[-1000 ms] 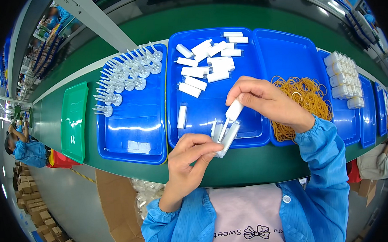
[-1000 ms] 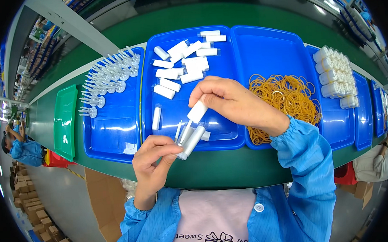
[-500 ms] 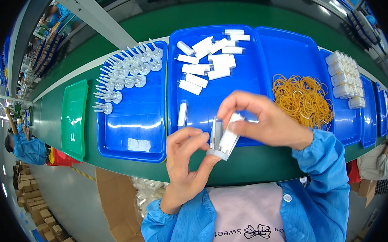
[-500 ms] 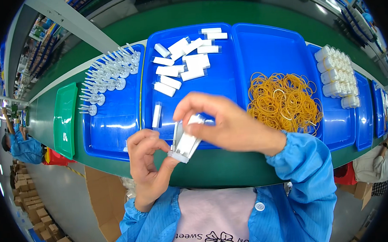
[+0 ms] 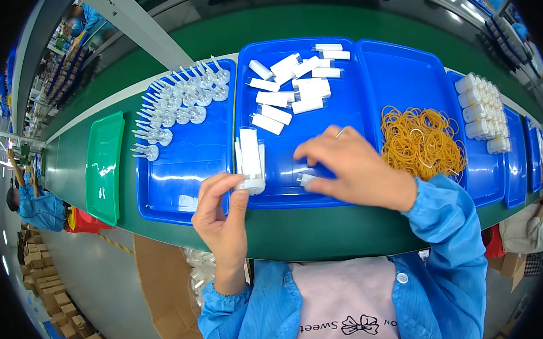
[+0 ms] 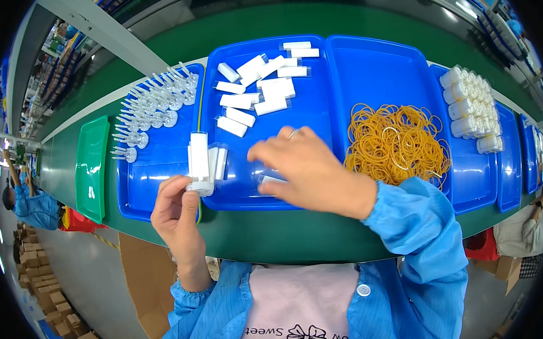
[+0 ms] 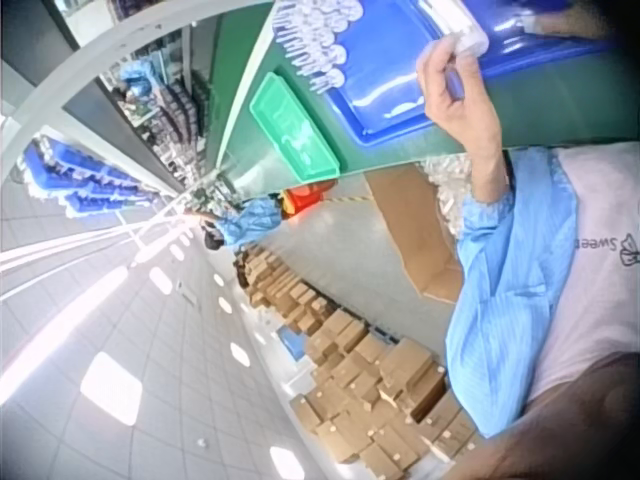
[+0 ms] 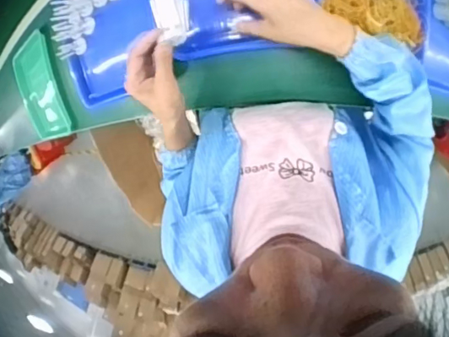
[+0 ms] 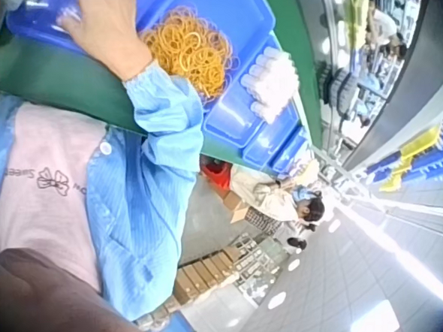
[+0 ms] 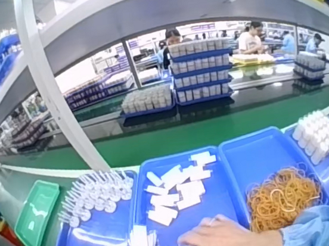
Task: Assembling white plastic parts onto a base and securing them with a rubber band on a factory assembly line.
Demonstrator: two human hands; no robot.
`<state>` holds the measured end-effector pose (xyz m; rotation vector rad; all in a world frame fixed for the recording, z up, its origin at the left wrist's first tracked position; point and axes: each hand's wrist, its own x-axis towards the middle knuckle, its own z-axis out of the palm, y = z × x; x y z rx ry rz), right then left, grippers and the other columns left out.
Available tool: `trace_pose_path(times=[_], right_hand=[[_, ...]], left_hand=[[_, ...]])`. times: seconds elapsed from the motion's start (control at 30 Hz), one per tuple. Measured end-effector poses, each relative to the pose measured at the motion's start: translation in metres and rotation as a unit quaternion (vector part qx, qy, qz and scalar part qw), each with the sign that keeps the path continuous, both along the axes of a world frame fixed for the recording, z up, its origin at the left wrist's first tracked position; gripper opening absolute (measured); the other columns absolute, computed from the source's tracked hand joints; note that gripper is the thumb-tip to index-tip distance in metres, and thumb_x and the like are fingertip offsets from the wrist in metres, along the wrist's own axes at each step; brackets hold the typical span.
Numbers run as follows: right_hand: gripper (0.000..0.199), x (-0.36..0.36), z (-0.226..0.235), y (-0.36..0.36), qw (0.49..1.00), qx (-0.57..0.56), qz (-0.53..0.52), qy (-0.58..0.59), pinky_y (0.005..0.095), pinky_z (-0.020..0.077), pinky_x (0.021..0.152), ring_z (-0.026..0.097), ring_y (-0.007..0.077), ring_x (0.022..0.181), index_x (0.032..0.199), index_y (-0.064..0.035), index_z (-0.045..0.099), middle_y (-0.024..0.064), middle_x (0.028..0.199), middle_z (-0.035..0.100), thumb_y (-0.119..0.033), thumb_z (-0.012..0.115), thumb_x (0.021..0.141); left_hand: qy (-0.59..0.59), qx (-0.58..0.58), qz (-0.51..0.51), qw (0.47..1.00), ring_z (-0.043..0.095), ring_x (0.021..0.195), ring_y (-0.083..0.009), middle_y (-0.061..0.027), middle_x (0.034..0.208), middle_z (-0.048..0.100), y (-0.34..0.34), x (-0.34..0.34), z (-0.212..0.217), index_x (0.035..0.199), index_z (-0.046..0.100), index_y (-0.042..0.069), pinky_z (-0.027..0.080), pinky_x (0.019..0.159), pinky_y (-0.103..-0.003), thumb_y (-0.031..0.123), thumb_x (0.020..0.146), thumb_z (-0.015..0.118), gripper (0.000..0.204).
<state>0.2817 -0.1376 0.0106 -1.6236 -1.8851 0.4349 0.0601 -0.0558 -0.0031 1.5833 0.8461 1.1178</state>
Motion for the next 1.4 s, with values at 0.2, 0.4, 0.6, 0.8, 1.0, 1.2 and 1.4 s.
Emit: trace_pose_path(times=[0.2, 0.4, 0.6, 0.8, 1.0, 1.2, 1.4], right_hand=[[0.038, -0.016, -0.026, 0.005, 0.982, 0.014, -0.004, -0.19, 0.0404, 0.045, 0.072, 0.061, 0.0283, 0.081, 0.111, -0.0079, 0.057, 0.0113, 0.089, 0.06, -0.01, 0.068, 0.075], [0.034, 0.019, 0.004, 0.019, 0.93, 0.008, -0.103, 0.353, 0.0281, 0.0526, 0.067, 0.065, 0.0164, 0.075, 0.114, -0.002, 0.059, 0.009, 0.094, 0.064, -0.003, 0.063, 0.08], [0.033, 0.026, 0.02, 0.018, 0.781, -0.091, -0.086, 0.612, 0.0282, 0.0512, 0.083, 0.063, 0.0135, 0.092, 0.119, -0.0015, 0.056, 0.0083, 0.101, 0.064, -0.009, 0.061, 0.087], [0.035, 0.024, 0.017, 0.013, 0.746, -0.13, -0.067, 0.649, 0.0296, 0.05, 0.088, 0.062, 0.0138, 0.095, 0.12, -0.0001, 0.056, 0.0076, 0.105, 0.063, -0.01, 0.061, 0.087], [0.035, 0.024, 0.018, 0.009, 0.73, -0.156, -0.065, 0.662, 0.0283, 0.0482, 0.089, 0.061, 0.0123, 0.095, 0.118, -0.0002, 0.057, 0.0074, 0.107, 0.062, -0.009, 0.062, 0.085], [0.034, 0.025, 0.021, 0.004, 0.779, -0.153, -0.051, 0.606, 0.0248, 0.0462, 0.086, 0.061, 0.0104, 0.093, 0.116, 0.0001, 0.058, 0.0065, 0.101, 0.065, -0.008, 0.063, 0.083], [0.03, 0.006, 0.025, -0.008, 0.735, -0.197, -0.024, 0.648, 0.024, 0.0457, 0.085, 0.059, 0.0094, 0.091, 0.112, 0.0003, 0.058, 0.0055, 0.099, 0.063, -0.007, 0.064, 0.083]], left_hand=[[0.036, 0.061, -0.01, 0.997, 0.058, 0.089, -0.0145, -0.0072, 0.101, 0.06, 0.002, -0.003, -0.001, 0.101, 0.068, -0.002, 0.046, 0.078, -0.025, 0.001, 0.085, 0.066, 0.016], [0.14, 0.168, -0.067, 0.973, 0.059, 0.083, -0.0199, -0.0096, 0.089, 0.063, -0.019, 0.003, 0.02, 0.091, 0.072, 0.004, 0.046, 0.07, -0.027, -0.005, 0.075, 0.069, 0.019], [0.118, 0.254, -0.137, 0.95, 0.057, 0.079, -0.0208, -0.0065, 0.085, 0.063, -0.026, 0.014, 0.026, 0.091, 0.073, 0.006, 0.045, 0.067, -0.029, -0.005, 0.069, 0.073, 0.024], [0.117, 0.258, -0.149, 0.947, 0.058, 0.075, -0.02, -0.0037, 0.084, 0.063, -0.028, 0.018, 0.032, 0.091, 0.075, 0.009, 0.046, 0.064, -0.031, -0.004, 0.061, 0.074, 0.033], [0.113, 0.259, -0.157, 0.946, 0.057, 0.073, -0.0199, -0.0036, 0.083, 0.063, -0.029, 0.018, 0.034, 0.092, 0.075, 0.009, 0.046, 0.063, -0.031, -0.005, 0.058, 0.072, 0.037], [0.118, 0.262, -0.179, 0.941, 0.057, 0.072, -0.0201, -0.0031, 0.083, 0.063, -0.03, 0.016, 0.033, 0.092, 0.075, 0.009, 0.046, 0.063, -0.031, -0.005, 0.058, 0.071, 0.038], [0.138, 0.259, -0.152, 0.944, 0.057, 0.074, -0.0214, -0.0033, 0.081, 0.063, -0.037, 0.018, 0.031, 0.088, 0.075, 0.009, 0.047, 0.064, -0.031, -0.006, 0.057, 0.072, 0.035]])
